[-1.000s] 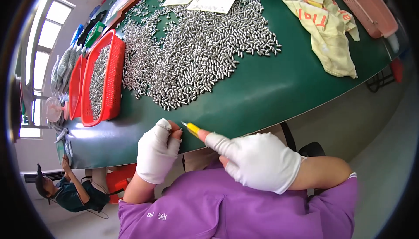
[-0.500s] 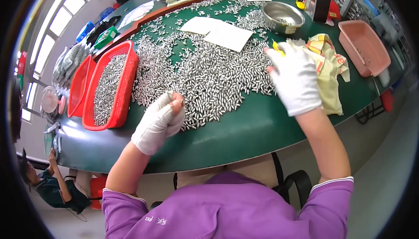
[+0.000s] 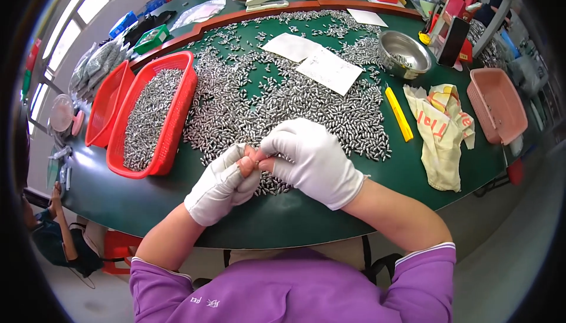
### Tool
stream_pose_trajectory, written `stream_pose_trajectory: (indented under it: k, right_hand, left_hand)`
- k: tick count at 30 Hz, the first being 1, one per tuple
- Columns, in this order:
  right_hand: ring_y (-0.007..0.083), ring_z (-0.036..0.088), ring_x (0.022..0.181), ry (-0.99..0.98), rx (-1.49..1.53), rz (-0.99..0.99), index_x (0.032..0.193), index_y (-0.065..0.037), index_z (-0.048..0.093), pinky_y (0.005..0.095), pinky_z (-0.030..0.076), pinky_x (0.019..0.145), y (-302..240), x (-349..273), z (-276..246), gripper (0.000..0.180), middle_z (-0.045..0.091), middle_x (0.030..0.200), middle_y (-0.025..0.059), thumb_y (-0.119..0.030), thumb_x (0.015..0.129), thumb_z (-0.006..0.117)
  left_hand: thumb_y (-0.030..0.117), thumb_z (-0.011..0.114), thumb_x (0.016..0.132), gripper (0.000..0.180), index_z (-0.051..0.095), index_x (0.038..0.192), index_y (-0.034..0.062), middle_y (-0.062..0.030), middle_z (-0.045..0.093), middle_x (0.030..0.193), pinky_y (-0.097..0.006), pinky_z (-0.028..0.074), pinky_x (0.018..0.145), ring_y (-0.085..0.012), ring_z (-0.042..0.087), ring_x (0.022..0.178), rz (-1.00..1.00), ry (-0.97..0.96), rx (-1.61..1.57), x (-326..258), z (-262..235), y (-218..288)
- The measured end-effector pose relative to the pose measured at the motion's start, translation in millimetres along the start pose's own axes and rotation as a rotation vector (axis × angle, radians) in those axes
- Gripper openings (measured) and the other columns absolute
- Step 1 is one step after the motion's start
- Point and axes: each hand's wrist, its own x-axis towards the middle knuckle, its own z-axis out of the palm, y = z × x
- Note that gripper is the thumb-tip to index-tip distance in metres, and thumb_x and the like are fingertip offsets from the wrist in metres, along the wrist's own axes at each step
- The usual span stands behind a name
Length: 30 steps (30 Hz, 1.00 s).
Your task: Sorting and inspecting small metal components using a utility knife at a workshop bench.
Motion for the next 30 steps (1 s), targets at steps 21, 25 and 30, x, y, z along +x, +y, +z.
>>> stream_pose_trajectory:
  k: [21,25,30]
  right_hand:
    - [0.0251,0.067,0.080,0.150,-0.305,-0.072,0.097,-0.008,0.073,0.0336,0.054,0.072,44.4,6.1,-13.8,0.018,0.069,0.088,0.0092,-0.005,0.080,0.073]
    - [0.0255,0.067,0.080,0.104,-0.350,-0.113,0.096,-0.008,0.074,0.0342,0.054,0.073,41.7,8.4,-19.2,0.019,0.070,0.089,0.0076,-0.004,0.078,0.074]
    - [0.0252,0.066,0.085,0.030,-0.410,-0.148,0.092,-0.009,0.073,0.0354,0.053,0.078,43.2,8.9,-22.0,0.017,0.069,0.090,0.0054,-0.009,0.076,0.077]
  left_hand:
    - [0.034,0.054,0.100,0.021,0.053,0.099,0.0125,0.0008,0.047,0.068,-0.022,0.025,0.043,-0.0072,0.032,0.048,0.255,-0.117,-0.195,20.8,-24.5,-5.4]
    - [0.036,0.051,0.101,0.025,0.052,0.095,0.0118,0.0004,0.044,0.064,-0.022,0.024,0.041,-0.0073,0.031,0.046,0.315,-0.107,-0.263,12.2,-26.8,6.1]
    - [0.040,0.059,0.098,0.028,0.053,0.096,0.0128,0.0010,0.043,0.065,-0.022,0.025,0.043,-0.0072,0.032,0.047,0.354,-0.104,-0.305,13.4,-28.8,9.9]
